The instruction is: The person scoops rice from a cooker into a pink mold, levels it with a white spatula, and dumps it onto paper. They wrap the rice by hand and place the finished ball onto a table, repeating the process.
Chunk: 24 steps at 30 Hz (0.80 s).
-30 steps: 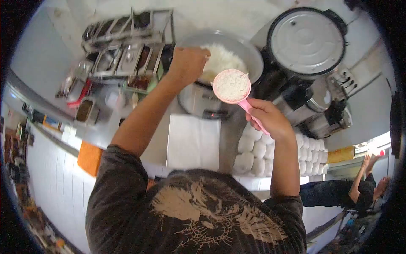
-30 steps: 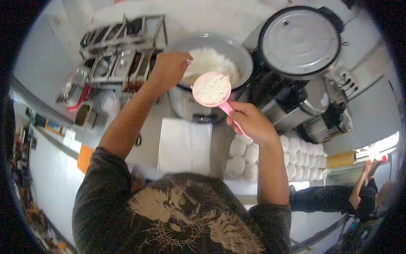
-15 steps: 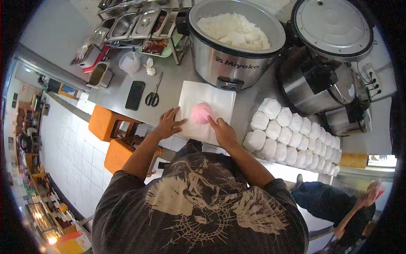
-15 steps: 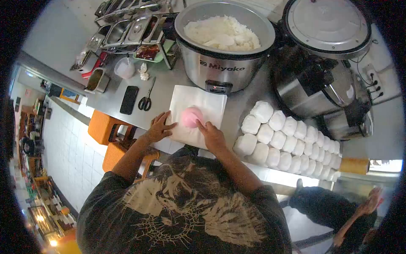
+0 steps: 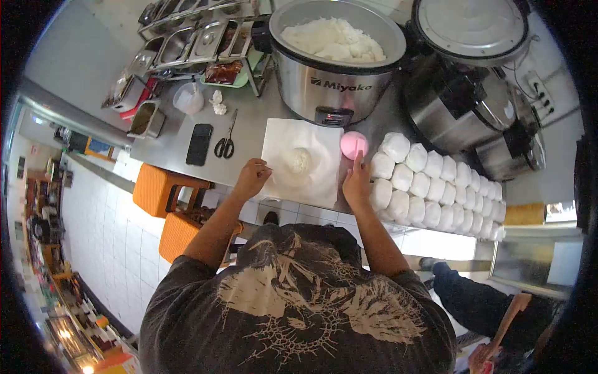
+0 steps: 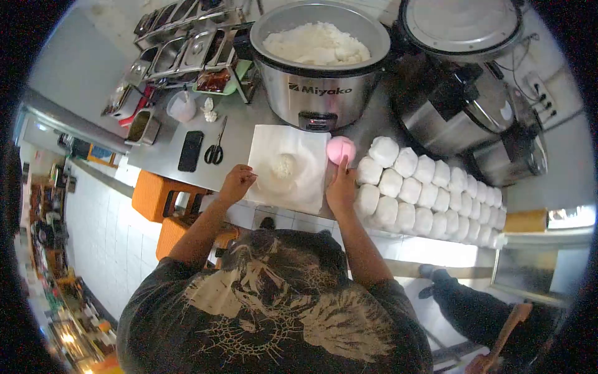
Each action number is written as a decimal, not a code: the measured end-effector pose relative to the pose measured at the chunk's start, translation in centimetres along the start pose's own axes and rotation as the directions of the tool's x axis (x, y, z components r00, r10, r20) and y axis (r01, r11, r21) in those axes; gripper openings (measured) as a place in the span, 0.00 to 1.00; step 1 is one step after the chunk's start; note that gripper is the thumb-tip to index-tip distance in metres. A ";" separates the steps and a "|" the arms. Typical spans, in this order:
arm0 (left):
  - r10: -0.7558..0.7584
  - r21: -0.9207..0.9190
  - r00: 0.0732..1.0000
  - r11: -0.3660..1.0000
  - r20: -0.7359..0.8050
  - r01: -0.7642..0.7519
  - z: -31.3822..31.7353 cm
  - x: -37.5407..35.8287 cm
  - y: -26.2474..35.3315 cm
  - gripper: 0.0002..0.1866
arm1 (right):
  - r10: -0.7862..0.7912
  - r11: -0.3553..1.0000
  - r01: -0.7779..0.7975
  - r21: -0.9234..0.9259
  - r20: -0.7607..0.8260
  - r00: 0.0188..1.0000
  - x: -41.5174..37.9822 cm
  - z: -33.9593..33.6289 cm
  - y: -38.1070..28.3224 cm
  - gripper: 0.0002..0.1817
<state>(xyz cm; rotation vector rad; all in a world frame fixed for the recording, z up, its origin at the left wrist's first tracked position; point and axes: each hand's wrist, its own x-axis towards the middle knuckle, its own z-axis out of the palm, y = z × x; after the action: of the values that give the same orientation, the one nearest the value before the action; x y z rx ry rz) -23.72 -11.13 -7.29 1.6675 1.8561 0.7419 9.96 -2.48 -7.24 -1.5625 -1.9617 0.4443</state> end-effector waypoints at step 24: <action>0.568 -0.010 0.821 0.822 -0.045 -0.569 -2.5 -2.5 -1.4 0.07 | -0.280 0.929 0.244 0.280 0.094 0.955 -5.9 -0.6 -3.6 0.07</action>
<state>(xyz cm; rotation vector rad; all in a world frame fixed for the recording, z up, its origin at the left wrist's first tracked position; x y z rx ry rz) -26.25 -13.83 -6.46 2.2376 1.3500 1.0307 8.45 -9.14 -6.07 -1.1095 -2.0756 0.6813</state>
